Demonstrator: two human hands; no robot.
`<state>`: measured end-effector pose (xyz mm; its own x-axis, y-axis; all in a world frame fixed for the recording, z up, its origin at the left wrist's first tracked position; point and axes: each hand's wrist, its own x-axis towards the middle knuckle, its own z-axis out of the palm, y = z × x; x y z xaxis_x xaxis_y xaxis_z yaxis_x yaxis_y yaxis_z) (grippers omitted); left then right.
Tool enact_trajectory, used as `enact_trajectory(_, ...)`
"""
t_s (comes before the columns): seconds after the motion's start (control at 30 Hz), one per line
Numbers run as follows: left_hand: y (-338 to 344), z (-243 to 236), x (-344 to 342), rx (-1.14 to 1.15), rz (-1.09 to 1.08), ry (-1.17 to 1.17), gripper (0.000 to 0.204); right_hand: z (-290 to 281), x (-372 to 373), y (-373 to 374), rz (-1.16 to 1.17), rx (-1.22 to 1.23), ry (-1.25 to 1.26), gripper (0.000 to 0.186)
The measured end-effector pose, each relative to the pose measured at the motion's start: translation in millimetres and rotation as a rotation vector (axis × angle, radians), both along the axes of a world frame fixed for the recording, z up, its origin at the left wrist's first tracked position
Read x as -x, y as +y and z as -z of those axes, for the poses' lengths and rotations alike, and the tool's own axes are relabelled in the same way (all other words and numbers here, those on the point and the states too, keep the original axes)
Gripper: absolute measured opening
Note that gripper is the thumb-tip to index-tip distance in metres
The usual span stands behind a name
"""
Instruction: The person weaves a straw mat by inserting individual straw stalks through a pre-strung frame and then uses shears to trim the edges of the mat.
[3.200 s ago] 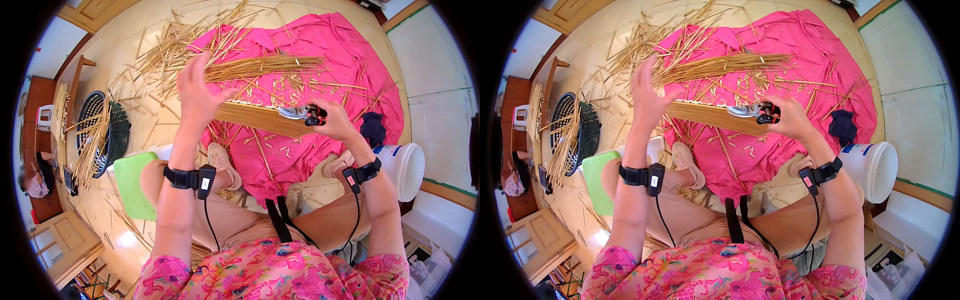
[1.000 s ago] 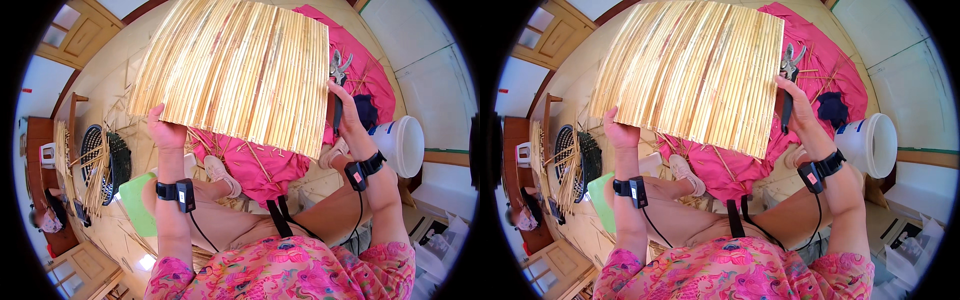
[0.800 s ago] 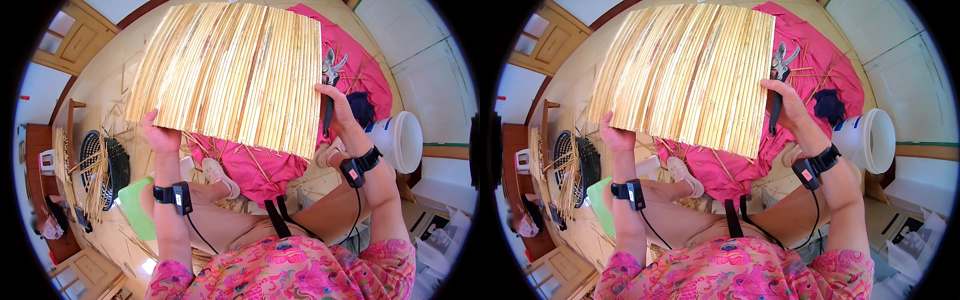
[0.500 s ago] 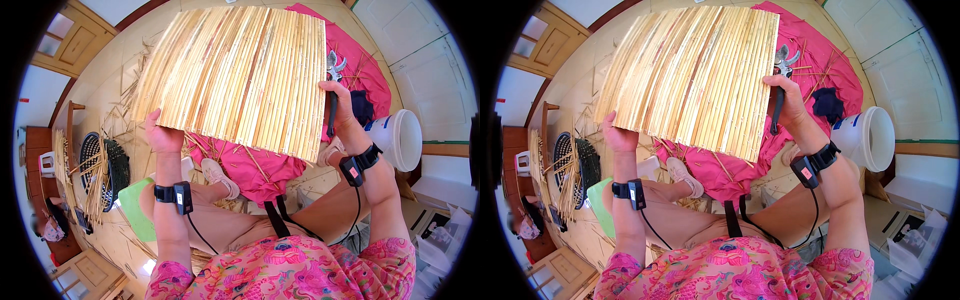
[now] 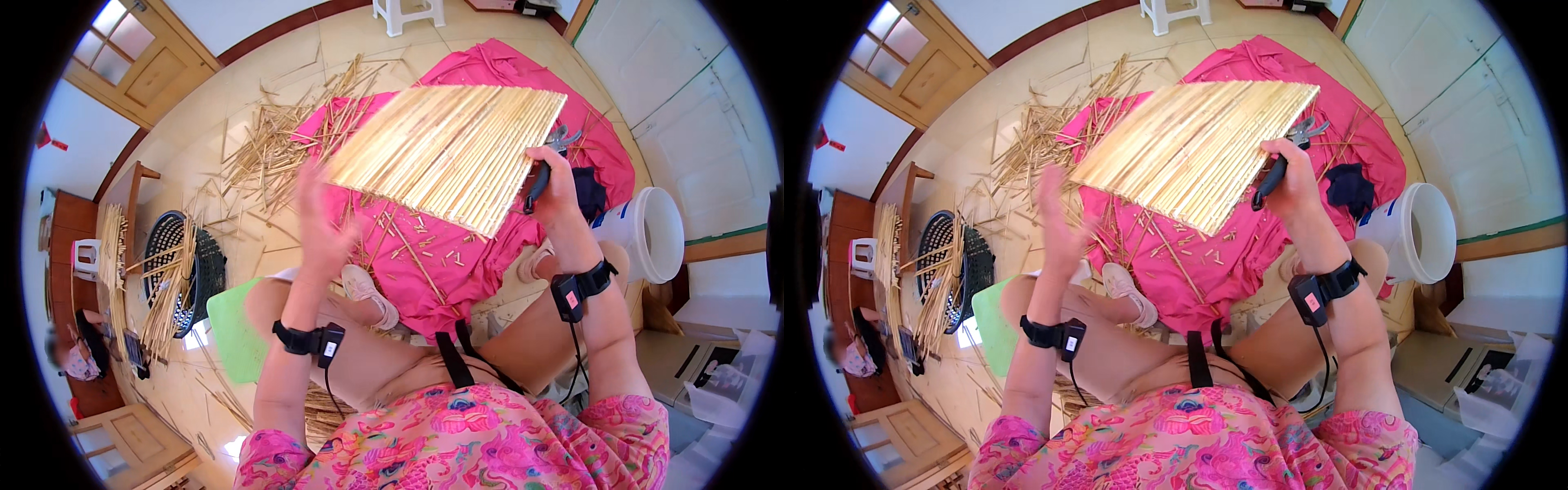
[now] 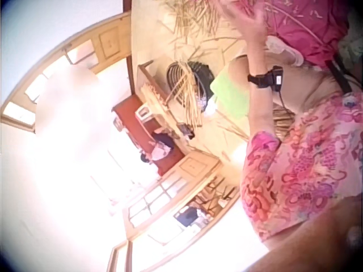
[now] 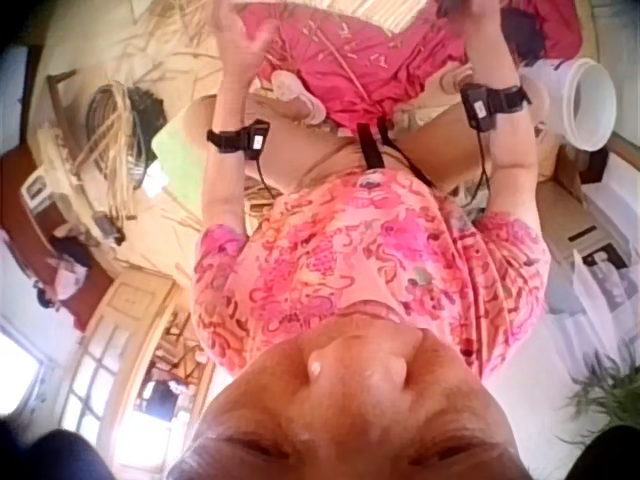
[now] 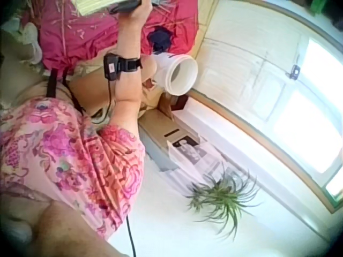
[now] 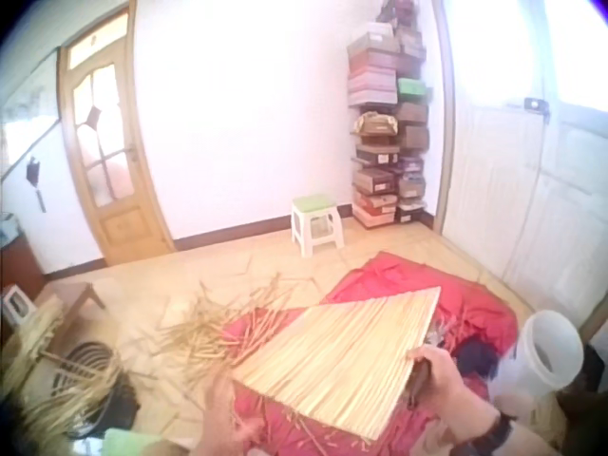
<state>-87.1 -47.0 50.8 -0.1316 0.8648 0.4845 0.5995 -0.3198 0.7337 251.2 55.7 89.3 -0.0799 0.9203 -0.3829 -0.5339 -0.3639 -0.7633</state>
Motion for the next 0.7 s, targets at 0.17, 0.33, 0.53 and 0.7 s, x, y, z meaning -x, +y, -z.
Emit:
enact_trajectory(0.17,-22.6,-59.6,-63.2,-0.091,0.392,0.413,0.069,-19.1,21.8,-33.9,-0.032,0.028,0.013,0.027)
enact_trajectory(0.33,-30.0,-47.6,-70.1,-0.169,0.467,0.111,0.048,-32.8,33.3,-56.4,-0.040,0.016,0.046,0.029)
enact_trajectory(0.53,-42.4,-60.7,-52.0,0.056,0.098,-0.360,0.022,-44.5,31.2,-86.1,-0.121,-0.039,-0.043,0.038)
enact_trajectory(0.7,-47.3,-47.1,-22.9,-0.074,0.202,-1.028,0.020,7.0,10.4,-106.0,-0.047,-0.040,-0.155,0.035)
